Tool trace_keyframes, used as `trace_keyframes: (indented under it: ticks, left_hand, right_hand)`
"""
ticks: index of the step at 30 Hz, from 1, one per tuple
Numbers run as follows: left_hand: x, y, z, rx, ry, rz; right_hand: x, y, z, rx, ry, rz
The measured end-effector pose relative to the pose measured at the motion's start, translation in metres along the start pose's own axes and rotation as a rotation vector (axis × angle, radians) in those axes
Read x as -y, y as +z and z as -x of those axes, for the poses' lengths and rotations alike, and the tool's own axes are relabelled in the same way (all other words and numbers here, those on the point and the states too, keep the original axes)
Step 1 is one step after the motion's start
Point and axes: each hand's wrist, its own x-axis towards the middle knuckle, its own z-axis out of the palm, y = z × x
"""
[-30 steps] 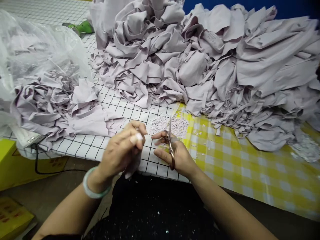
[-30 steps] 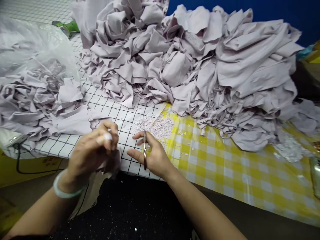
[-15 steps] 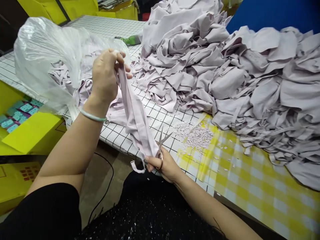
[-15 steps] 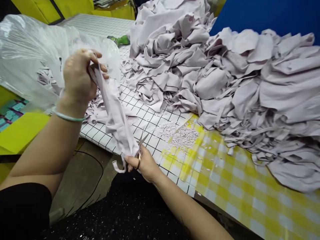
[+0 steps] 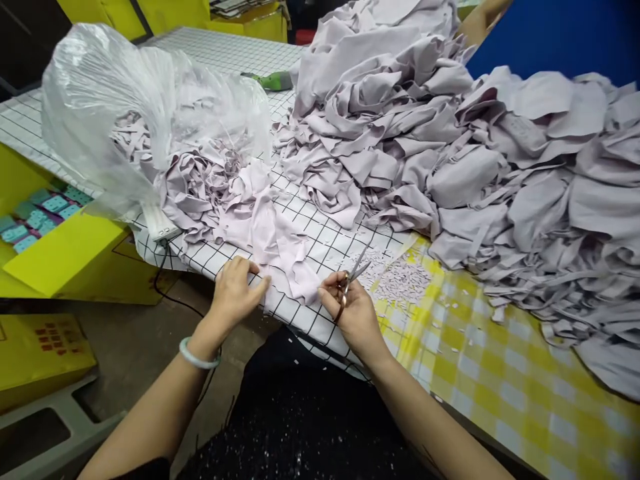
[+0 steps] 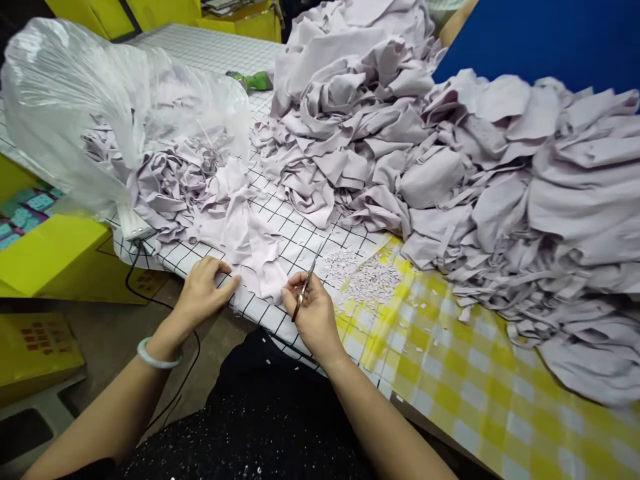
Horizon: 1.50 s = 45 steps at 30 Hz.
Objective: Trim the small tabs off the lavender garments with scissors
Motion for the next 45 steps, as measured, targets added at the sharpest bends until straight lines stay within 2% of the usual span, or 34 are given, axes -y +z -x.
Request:
trace_keyframes:
  ticks: [3, 6, 8, 10, 12, 16, 19, 22, 26, 28, 33, 35, 36, 38, 41, 43, 45]
  left_hand:
    - [-0.004, 0.009, -0.009, -0.003, -0.029, 0.051]
    - [-0.016, 0.006, -0.014, -0.016, 0.004, 0.139]
    - [-0.029, -0.003, -0.009, 0.008, -0.018, 0.341]
    - [-0.043, -0.016, -0.002, 0.102, -0.076, 0.659]
    - [-0.055, -0.027, 0.006, 0.214, -0.120, 0.897]
    - [-0.059, -0.039, 0.011, 0.341, -0.174, 0.864]
    - [-0.049, -0.038, 0.009, 0.469, -0.277, 0.811]
    - [-0.045, -0.035, 0.007, 0.594, -0.298, 0.833]
    - [-0.050, -0.035, 0.005, 0.611, -0.269, 0.850]
    - [-0.052, -0.035, 0.004, 0.609, -0.306, 0.911]
    - [-0.046, -0.034, 0.006, 0.810, -0.539, 1.195]
    - [-0.046, -0.039, 0.008, 0.770, -0.495, 1.210]
    - [-0.048, -0.044, 0.010, 0.726, -0.415, 1.170]
    - [-0.055, -0.054, 0.012, 0.597, -0.168, 0.996]
    - [-0.073, -0.062, 0.010, 0.319, 0.201, 0.710]
    - [-0.084, -0.054, 0.006, 0.227, 0.273, 0.746]
    - [-0.093, -0.036, 0.001, 0.267, 0.198, 0.971]
  right_hand:
    - [0.003, 0.009, -0.009, 0.068, -0.004, 0.016]
    - [0.005, 0.018, -0.017, 0.107, -0.065, 0.084]
    - [0.006, 0.025, -0.022, 0.119, -0.161, 0.144]
    - [0.006, 0.033, -0.029, 0.157, -0.258, 0.185]
    - [0.005, 0.040, -0.036, 0.196, -0.287, 0.173]
    - [0.006, 0.043, -0.052, 0.127, -0.214, 0.035]
    - [0.013, 0.034, -0.059, 0.069, -0.235, -0.075]
    - [0.021, 0.027, -0.062, 0.075, -0.248, -0.120]
    - [0.031, 0.023, -0.061, 0.093, -0.219, -0.117]
    - [0.036, 0.021, -0.060, 0.095, -0.219, -0.114]
    - [0.043, 0.018, -0.054, 0.113, -0.359, -0.151]
    - [0.039, 0.019, -0.050, 0.114, -0.370, -0.165]
    - [0.035, 0.020, -0.048, 0.113, -0.349, -0.170]
    - [0.025, 0.027, -0.040, 0.142, -0.270, -0.176]
    - [0.007, 0.044, -0.022, 0.249, -0.088, -0.204]
    - [-0.003, 0.053, -0.008, 0.281, 0.002, -0.246]
    - [-0.006, 0.052, 0.003, 0.270, 0.026, -0.247]
